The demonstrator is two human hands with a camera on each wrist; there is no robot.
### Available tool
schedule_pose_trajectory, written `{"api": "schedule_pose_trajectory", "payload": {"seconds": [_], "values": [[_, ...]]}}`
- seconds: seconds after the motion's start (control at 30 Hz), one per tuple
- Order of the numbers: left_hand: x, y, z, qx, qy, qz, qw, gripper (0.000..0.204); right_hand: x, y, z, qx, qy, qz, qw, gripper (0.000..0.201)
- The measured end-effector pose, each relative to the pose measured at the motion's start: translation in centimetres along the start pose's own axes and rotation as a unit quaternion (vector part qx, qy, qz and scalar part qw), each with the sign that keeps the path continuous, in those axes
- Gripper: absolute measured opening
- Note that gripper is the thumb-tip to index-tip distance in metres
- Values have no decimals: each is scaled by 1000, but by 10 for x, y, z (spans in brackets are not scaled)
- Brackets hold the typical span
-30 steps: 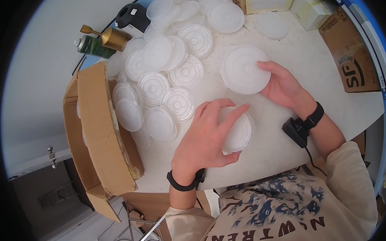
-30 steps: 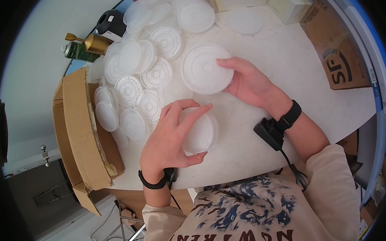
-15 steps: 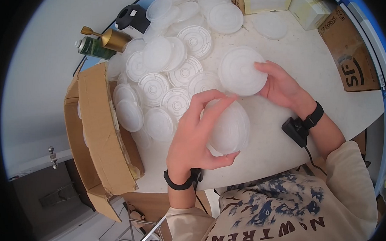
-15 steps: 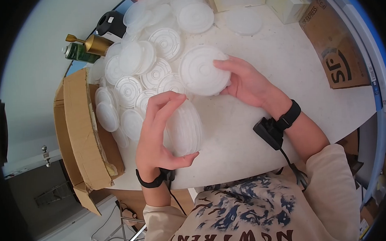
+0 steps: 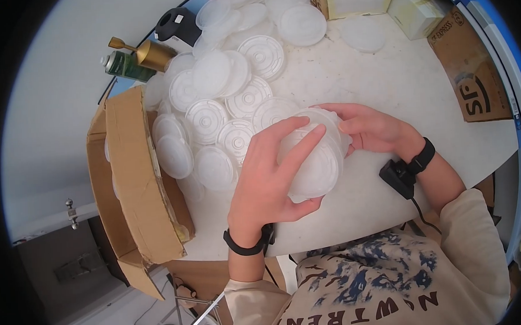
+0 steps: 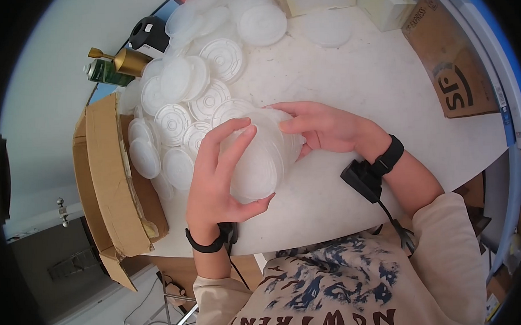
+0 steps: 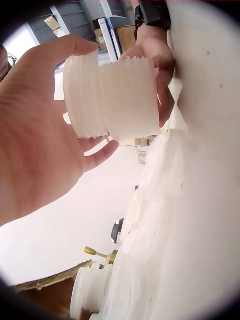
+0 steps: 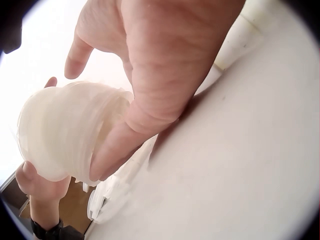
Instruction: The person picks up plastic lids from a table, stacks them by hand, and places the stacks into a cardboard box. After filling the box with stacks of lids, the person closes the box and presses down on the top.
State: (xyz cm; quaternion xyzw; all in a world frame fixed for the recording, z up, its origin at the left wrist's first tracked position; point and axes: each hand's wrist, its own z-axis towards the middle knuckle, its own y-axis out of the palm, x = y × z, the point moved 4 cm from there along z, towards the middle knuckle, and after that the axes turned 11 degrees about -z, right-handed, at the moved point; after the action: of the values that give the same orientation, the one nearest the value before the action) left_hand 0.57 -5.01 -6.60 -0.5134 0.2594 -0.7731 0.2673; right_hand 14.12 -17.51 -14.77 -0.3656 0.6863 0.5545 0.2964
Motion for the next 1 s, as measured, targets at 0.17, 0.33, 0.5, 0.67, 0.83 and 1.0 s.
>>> {"api": "schedule_pose_trajectory", "payload": {"seconds": [0.17,0.33,0.5,0.67,0.83,1.0], "values": [[-5,0,-2,31,-17,-16,999,93,-4,2,0,1,13,7,1000,60],[-8,-1,-1,49,-24,-30,998,92,-4,2,-1,3,18,5,1000,56],[-9,1,0,51,-31,-41,997,93,-4,4,-1,3,17,-10,1000,55],[-10,-1,0,61,-52,-68,994,91,-3,3,-1,15,31,-35,999,55],[-14,-3,0,65,-59,-86,992,88,0,3,0,-3,37,-42,998,55],[-12,-2,1,63,-64,-80,993,88,-1,4,0,0,35,-45,998,55]]}}
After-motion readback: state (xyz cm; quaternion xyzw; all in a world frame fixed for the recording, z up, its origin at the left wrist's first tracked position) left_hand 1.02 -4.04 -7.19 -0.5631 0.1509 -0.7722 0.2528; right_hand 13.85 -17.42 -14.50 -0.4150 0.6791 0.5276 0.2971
